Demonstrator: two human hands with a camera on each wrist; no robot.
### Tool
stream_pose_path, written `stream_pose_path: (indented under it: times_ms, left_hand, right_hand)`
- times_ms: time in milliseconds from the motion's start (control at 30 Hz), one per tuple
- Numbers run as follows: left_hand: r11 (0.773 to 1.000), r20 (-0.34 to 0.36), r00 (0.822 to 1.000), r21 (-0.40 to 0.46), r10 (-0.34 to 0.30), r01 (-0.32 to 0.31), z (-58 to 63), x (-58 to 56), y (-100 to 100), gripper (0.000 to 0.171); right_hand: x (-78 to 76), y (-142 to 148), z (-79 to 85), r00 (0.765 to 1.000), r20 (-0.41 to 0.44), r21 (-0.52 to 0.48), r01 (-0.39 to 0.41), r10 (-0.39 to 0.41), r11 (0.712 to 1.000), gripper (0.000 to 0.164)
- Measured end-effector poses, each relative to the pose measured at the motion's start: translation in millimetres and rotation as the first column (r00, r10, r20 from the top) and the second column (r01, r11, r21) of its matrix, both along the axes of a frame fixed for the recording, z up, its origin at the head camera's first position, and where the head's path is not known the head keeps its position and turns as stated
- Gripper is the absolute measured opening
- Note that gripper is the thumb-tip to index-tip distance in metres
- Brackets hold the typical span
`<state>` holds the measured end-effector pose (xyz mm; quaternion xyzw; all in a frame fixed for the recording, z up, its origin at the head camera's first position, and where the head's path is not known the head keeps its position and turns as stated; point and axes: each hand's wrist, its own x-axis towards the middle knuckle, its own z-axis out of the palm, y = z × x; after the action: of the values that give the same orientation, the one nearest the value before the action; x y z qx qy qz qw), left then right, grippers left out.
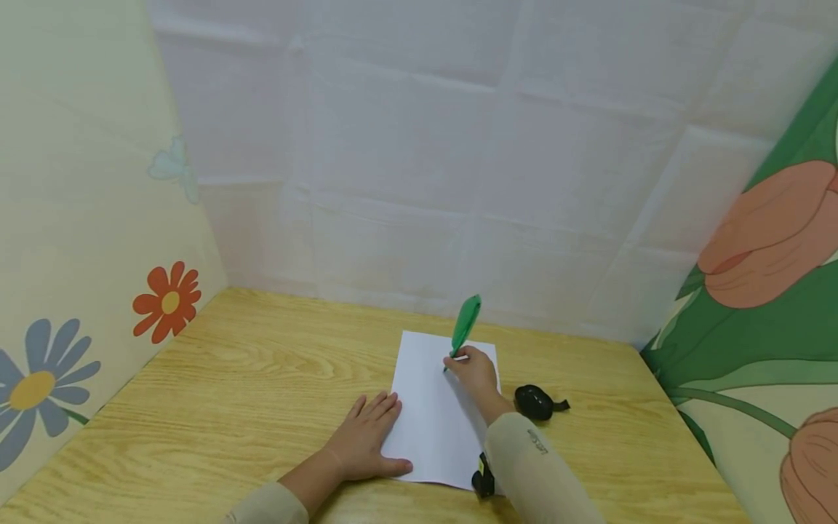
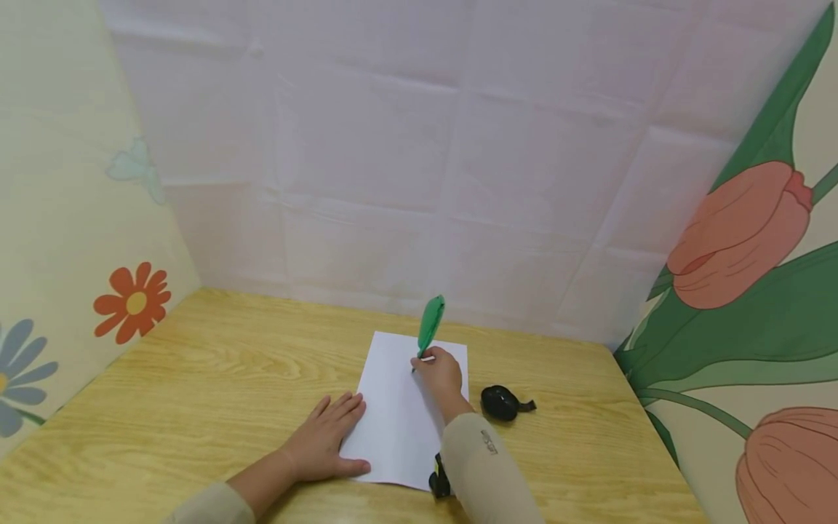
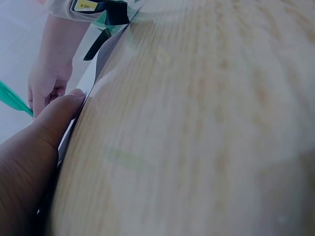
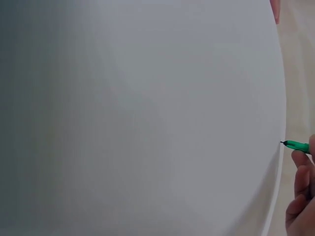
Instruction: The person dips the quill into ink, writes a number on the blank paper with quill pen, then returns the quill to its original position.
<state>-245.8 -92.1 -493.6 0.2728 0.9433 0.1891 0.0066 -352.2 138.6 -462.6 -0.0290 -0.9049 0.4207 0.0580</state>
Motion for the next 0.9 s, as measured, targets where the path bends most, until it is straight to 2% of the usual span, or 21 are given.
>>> stream_pose_path:
  times_ms: [900]
  left_hand:
    - [1.0, 0.007, 1.0, -0.004, 0.007, -0.007, -0.9, -1.1, 0.7, 0.106]
  right_hand:
    - [1.6, -5.5, -1.3, 1.0, -0.011, 0.025, -0.027, 0.027, 0.999, 0.023]
